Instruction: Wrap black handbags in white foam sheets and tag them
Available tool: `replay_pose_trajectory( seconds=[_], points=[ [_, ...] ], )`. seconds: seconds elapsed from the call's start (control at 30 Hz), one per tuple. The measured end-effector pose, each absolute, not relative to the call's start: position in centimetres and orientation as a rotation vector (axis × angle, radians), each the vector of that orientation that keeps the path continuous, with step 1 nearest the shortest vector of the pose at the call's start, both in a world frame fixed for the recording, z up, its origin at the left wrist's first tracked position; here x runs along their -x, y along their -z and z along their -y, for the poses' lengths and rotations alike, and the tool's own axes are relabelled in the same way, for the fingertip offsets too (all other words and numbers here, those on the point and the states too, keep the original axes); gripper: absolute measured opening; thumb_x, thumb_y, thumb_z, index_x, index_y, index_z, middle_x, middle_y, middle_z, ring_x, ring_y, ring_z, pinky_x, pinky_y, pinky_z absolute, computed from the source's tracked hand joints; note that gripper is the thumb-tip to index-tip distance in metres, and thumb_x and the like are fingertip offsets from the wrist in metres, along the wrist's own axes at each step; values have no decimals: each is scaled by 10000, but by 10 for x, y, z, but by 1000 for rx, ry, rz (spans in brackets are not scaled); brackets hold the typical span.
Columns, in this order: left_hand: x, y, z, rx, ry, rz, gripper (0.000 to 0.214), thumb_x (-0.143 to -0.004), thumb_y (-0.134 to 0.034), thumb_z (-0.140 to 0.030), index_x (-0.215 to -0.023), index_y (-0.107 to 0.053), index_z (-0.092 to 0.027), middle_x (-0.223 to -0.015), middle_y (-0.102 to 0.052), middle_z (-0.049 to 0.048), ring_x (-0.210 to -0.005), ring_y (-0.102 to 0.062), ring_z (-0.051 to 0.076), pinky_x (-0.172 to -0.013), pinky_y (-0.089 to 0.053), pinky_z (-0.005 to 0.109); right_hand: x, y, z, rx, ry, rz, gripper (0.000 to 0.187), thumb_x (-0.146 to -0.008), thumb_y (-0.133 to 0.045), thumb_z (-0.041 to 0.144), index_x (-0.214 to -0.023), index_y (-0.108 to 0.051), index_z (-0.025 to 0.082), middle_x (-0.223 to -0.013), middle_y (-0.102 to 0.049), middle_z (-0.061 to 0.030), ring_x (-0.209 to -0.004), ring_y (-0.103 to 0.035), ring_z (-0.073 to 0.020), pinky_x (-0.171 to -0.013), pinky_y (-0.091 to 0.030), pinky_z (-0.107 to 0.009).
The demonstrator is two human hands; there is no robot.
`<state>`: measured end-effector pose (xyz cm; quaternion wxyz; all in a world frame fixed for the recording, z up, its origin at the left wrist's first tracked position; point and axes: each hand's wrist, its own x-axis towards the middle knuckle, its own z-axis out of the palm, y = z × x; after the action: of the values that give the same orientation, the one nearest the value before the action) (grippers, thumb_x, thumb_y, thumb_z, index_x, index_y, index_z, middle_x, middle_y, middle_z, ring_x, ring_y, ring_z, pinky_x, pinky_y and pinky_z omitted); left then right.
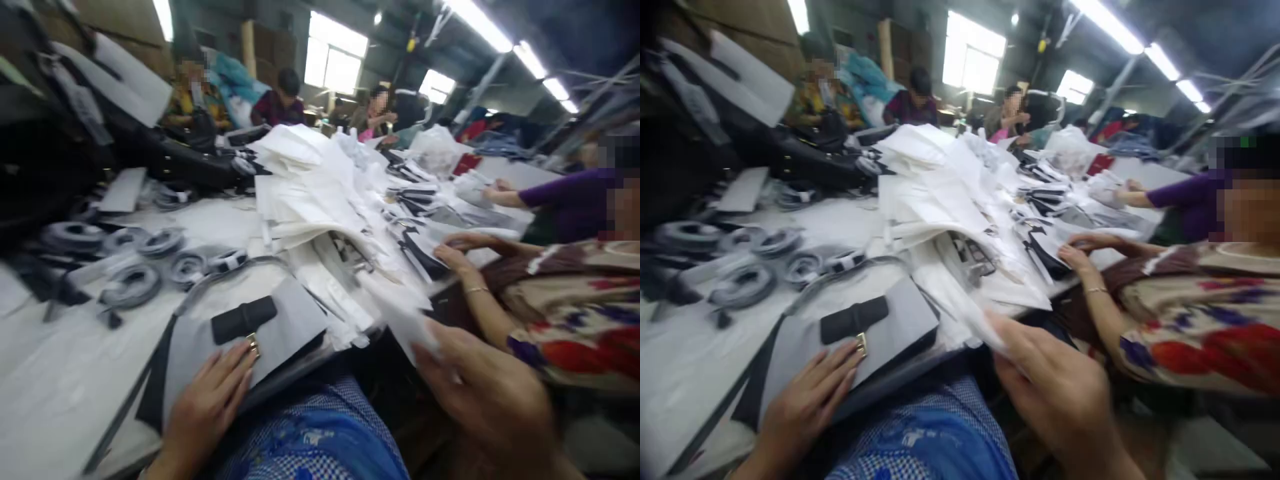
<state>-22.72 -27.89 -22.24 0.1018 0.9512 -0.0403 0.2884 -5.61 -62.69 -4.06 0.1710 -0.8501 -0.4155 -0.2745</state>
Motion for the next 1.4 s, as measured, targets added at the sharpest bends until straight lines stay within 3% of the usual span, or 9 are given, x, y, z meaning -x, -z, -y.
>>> replay_pose_trajectory(
  seconds=[0.23,0.37,0.43,0.6,0.77,1.0,1.2,1.33,1.4],
  points=[
    [227,198,290,-2729,-773,-73,282,-996,-489,-279,-1198,-681,-238,-1107,-738,52,-990,-696,209,-935,-558,375,47,121,422,1908,261,2179,372,-987,-510,279,-1352,-576,248,-1270,-685,-54,-1023,-652,-215,-904,-506,-370],
    [232,189,281,-2695,-570,22,231,-982,-501,-222,-1044,-724,-228,-957,-761,19,-944,-705,195,-1091,-449,433,45,156,418,1976,-69,2199,475,-970,-545,323,-1436,-481,253,-1468,-528,-67,-1361,-432,-304,-1138,-321,-530],
    [234,191,277,-2707,-533,26,230,-972,-527,-234,-1102,-717,-247,-1015,-759,20,-1040,-685,216,-1095,-445,426,43,152,414,1987,-166,2235,479,-986,-518,297,-1459,-450,256,-1485,-507,-80,-1342,-457,-286,-1110,-366,-495],
    [241,205,279,-2722,-493,-118,367,-988,-506,-283,-1344,-590,-299,-1170,-730,24,-1015,-709,204,-873,-572,291,49,131,388,1848,-55,2386,475,-992,-499,256,-1464,-448,267,-1529,-451,-87,-1331,-451,-295,-1064,-406,-458],
    [242,212,283,-2688,-470,-151,252,-997,-490,-310,-1047,-734,-274,-895,-769,14,-788,-730,179,-740,-571,245,58,154,386,1854,-211,2278,585,-991,-473,496,-1507,-381,235,-1553,-418,-88,-1371,-411,-292,-1145,-323,-492],
    [242,211,291,-2780,-848,-95,302,-1028,-430,-302,-1027,-718,-212,-811,-742,28,-698,-698,179,-682,-564,284,53,165,393,1907,-281,2173,565,-1008,-407,513,-1504,-395,244,-1622,-287,-73,-1514,-140,-307,-1212,-126,-582],
    [245,189,314,-2746,-1261,-9,303,-950,-563,-130,-1241,-639,-168,-1117,-737,66,-1065,-680,192,-966,-528,287,54,169,394,1916,-276,2120,468,-1019,-410,425,-1458,-463,275,-1646,-218,-57,-1524,-101,-307,-1202,-147,-601],
    [227,196,318,-2841,-1090,-193,545,-989,-480,-450,-1453,-457,-165,-1489,-470,195,-1244,-593,297,-915,-582,370,52,177,391,1877,-329,2006,450,-999,-459,348,-1441,-492,273,-1637,-249,-37,-1524,-128,-286,-1212,-170,-578],
    [219,210,317,-2908,-1017,-257,616,-999,-380,-512,-1495,-390,-146,-1570,-314,238,-1269,-571,324,-872,-598,382,49,179,389,1857,-375,1852,389,-1010,-430,294,-1367,-579,256,-1562,-412,-30,-1499,-236,-249,-1215,-224,-521]
  ],
)
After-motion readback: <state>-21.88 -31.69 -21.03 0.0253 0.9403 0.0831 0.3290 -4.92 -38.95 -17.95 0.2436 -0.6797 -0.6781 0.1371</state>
